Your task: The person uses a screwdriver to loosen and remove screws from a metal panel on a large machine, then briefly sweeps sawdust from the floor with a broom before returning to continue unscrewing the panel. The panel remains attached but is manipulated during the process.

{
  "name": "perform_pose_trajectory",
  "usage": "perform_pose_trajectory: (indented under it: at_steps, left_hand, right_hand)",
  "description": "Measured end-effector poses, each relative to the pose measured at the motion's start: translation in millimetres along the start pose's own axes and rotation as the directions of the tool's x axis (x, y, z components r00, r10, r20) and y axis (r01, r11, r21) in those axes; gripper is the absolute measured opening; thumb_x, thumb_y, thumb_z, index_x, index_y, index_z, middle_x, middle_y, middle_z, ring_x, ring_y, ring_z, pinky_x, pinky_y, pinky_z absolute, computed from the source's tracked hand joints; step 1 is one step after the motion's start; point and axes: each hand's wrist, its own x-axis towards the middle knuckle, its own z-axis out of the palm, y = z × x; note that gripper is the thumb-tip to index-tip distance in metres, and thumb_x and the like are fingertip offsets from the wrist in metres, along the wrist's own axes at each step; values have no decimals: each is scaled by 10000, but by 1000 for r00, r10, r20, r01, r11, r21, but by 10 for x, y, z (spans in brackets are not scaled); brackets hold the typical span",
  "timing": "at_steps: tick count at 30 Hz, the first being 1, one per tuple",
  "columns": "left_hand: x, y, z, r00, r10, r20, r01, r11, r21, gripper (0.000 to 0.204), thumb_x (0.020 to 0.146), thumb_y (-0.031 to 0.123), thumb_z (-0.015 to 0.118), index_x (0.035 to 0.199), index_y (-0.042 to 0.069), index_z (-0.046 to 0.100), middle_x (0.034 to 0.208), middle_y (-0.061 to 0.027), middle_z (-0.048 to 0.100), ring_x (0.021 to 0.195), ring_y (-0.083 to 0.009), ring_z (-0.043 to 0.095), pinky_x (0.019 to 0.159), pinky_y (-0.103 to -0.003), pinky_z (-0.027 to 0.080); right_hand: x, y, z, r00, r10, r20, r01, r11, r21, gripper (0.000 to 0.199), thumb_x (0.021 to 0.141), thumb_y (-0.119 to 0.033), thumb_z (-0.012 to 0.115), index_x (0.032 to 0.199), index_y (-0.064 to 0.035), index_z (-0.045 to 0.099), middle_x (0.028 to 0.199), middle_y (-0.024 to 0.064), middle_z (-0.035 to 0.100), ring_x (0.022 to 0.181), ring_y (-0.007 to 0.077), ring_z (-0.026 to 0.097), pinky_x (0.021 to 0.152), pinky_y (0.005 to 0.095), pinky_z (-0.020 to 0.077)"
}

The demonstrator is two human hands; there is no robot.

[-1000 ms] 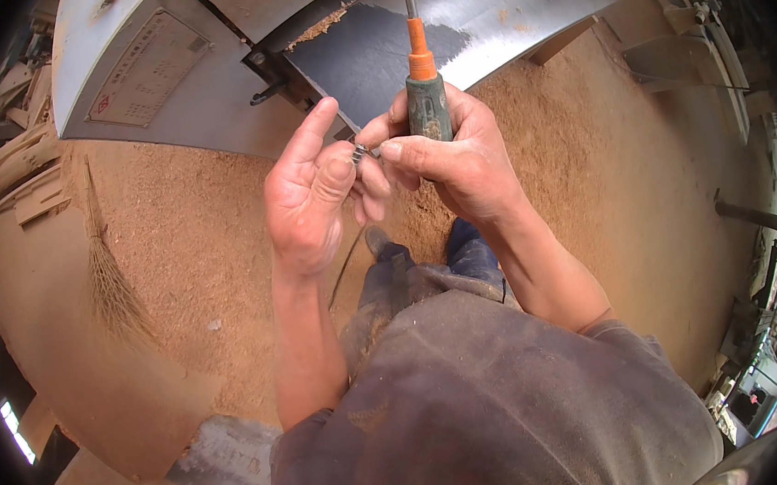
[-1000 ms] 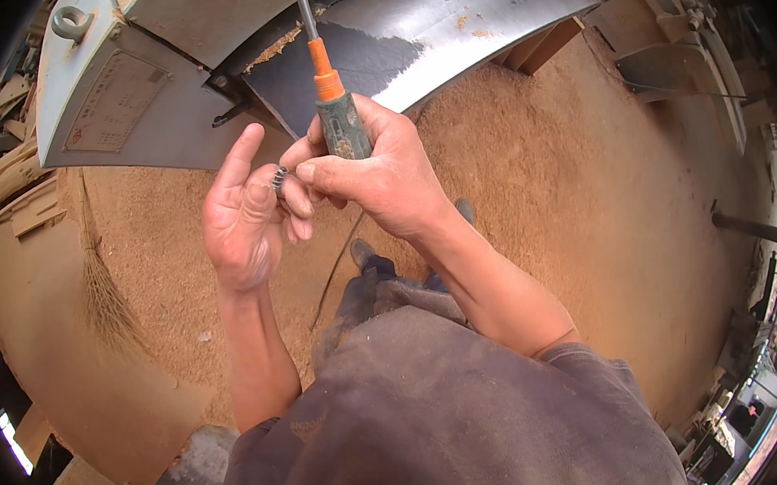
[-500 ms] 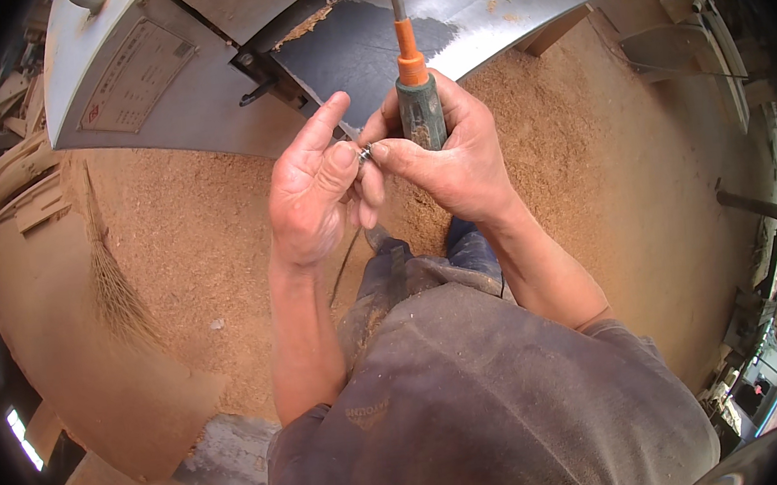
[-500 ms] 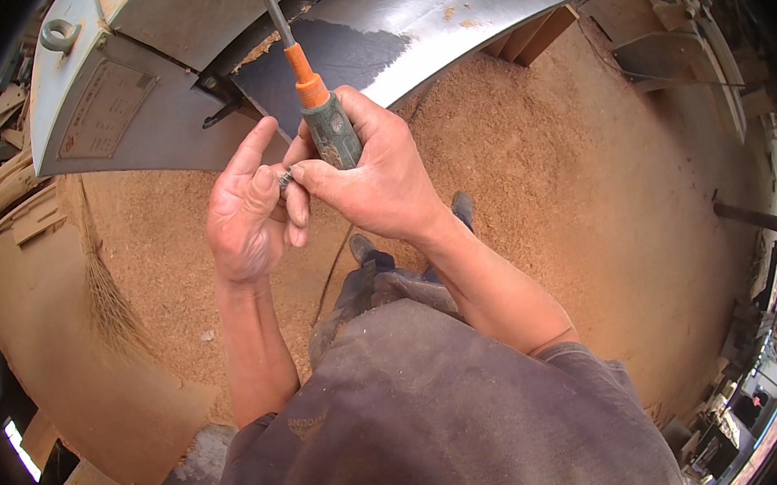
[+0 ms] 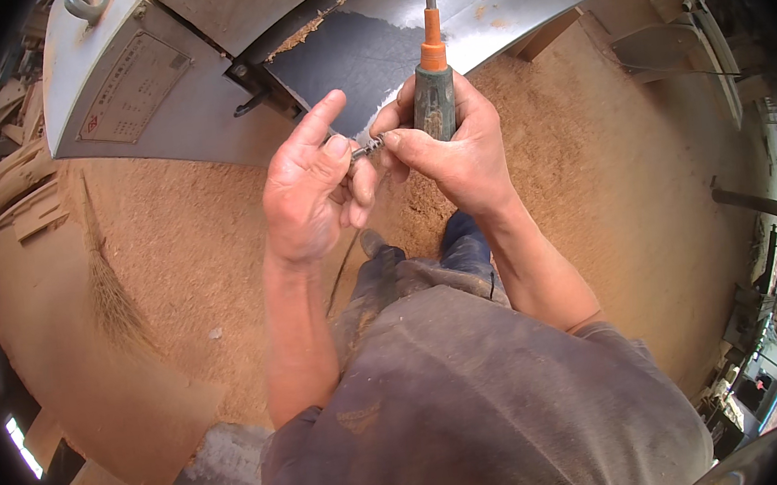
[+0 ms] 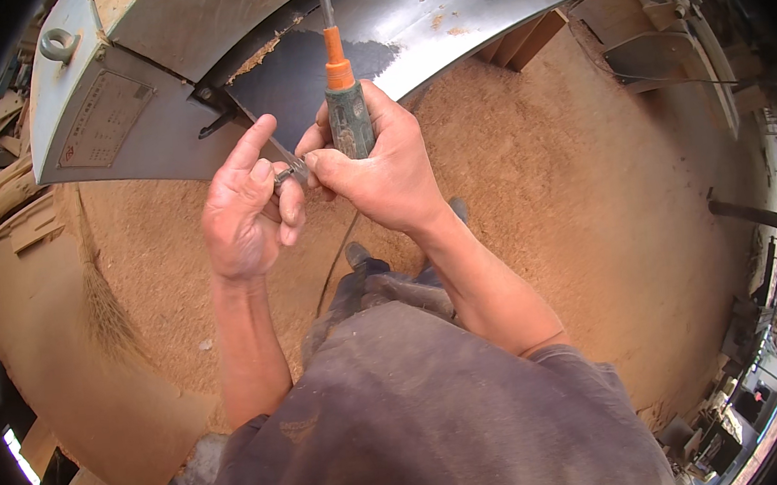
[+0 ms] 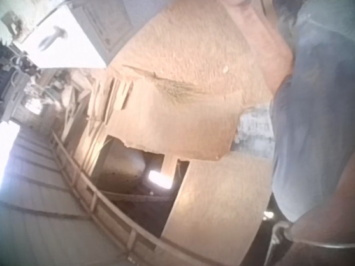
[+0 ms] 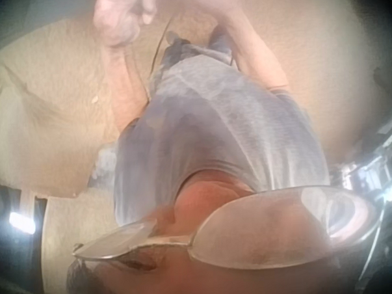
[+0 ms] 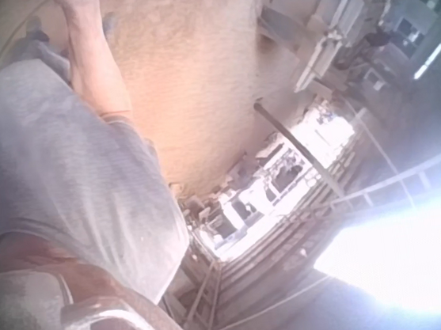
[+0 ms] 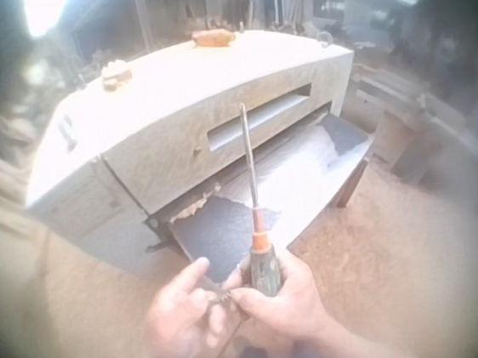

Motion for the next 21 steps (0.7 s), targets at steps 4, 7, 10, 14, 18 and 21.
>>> perform_pose_trajectory:
  at_steps: [4, 7, 10, 14, 18, 21]
  left_hand:
    - [17, -7, 47, 1000, 18, -13, -18, 1000, -18, 567, 1077, 192, 522, 1548, -63, 338, 692, -126, 598, 479, -154, 508, 432, -254, 407]
    - [11, -11, 26, 1000, 25, -14, -25, 998, -52, 587, 1068, 184, 542, 1554, -61, 323, 730, -133, 625, 494, -165, 548, 422, -248, 385]
    - [-9, -4, 33, 1000, 27, -10, -28, 997, -79, 598, 1068, 186, 548, 1565, -48, 313, 745, -133, 629, 509, -168, 558, 454, -248, 428]
    - [-21, -4, 112, 1000, 23, -6, -23, 998, -63, 617, 1072, 196, 551, 1577, -42, 288, 733, -125, 617, 527, -159, 550, 470, -250, 445]
    - [-38, -24, 141, 999, 23, -26, -23, 999, -34, 600, 1083, 211, 530, 1582, -22, 290, 715, -121, 602, 513, -150, 528, 459, -247, 433]
    - [-53, -17, 115, 1000, 24, 17, -23, 998, -55, 655, 1077, 205, 555, 1587, -59, 240, 732, -117, 610, 553, -151, 549, 490, -248, 456]
  right_hand:
    - [4, 2, -58, 997, 75, 0, -74, 986, 151, 272, 851, 53, 664, 1070, 10, 508, 892, 166, 702, 687, 169, 683, 538, 292, 563]
    - [-3, 5, -101, 988, 153, -37, -139, 959, 248, 318, 858, 40, 698, 1102, 17, 496, 908, 179, 703, 696, 187, 696, 540, 291, 572]
    - [-24, 40, -129, 985, 166, -48, -146, 949, 278, 352, 855, 35, 714, 1122, 25, 485, 927, 190, 699, 706, 205, 697, 547, 299, 571]
    - [-52, 61, -127, 991, 123, -51, -106, 962, 250, 338, 857, 47, 700, 1118, 20, 487, 940, 187, 693, 717, 204, 697, 565, 305, 576]
    - [-82, 36, -74, 998, 47, -43, -40, 987, 155, 313, 860, 54, 688, 1104, 17, 494, 946, 177, 692, 720, 190, 695, 572, 306, 580]
    - [-98, 33, -65, 1000, 3, -7, -2, 995, 95, 299, 861, 51, 689, 1093, 14, 506, 951, 167, 695, 724, 176, 692, 578, 301, 579]
